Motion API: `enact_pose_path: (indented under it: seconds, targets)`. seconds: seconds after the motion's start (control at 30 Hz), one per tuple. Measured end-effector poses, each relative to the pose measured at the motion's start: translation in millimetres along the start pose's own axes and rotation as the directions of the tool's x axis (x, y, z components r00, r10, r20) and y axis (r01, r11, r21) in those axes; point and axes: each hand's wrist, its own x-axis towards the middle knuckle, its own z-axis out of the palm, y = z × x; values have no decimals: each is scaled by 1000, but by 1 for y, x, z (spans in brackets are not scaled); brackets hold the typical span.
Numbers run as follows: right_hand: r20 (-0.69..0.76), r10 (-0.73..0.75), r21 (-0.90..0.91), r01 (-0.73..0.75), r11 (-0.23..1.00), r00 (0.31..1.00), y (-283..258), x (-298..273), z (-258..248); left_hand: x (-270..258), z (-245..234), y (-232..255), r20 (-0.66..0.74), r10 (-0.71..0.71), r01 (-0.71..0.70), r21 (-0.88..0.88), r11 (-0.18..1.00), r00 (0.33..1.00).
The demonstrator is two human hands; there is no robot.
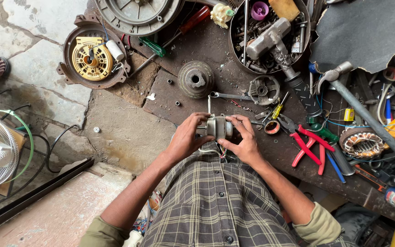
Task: The person assembles a small electric motor by hand, inserting a cylindrical component into a housing and securing it. They then use a screwdriver to tighten screws on the motor casing and inspect the assembly.
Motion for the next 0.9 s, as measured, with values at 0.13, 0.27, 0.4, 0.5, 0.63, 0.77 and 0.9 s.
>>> enact_pose_path:
  seconds: [0.13, 0.27, 0.4, 0.5, 0.63, 0.77, 0.9]
  targets:
    - [-1, 13, -6, -13, 1000, 1000, 0, -2, 0, 2, -1, 1, 97, -28, 12, 161, 987, 995]
    - [-1, 24, 15, -24, 1000, 1000, -3, 0, 1, 1, -7, 2, 111, 35, -56, 198, 979, 993]
    - [-16, 0, -14, 0, 1000, 1000, -5, -1, -2, -1, -4, 7, 55, 48, -57, 182, 982, 997]
    - [-14, 4, -2, -4, 1000, 1000, -7, 0, -2, 0, -6, 7, 61, 7, -14, 117, 993, 998]
    - [-14, 4, -23, -5, 1000, 1000, -8, 0, -3, 2, -6, 6, 118, 6, -25, 161, 987, 993]
    - [-25, 2, -16, -3, 1000, 1000, -8, -2, -2, 5, -8, 8, 122, 35, -59, 198, 979, 992]
    - [-43, 4, -22, -5, 1000, 999, -6, -3, -1, 5, -12, 15, 73, 3, -12, 123, 992, 997]
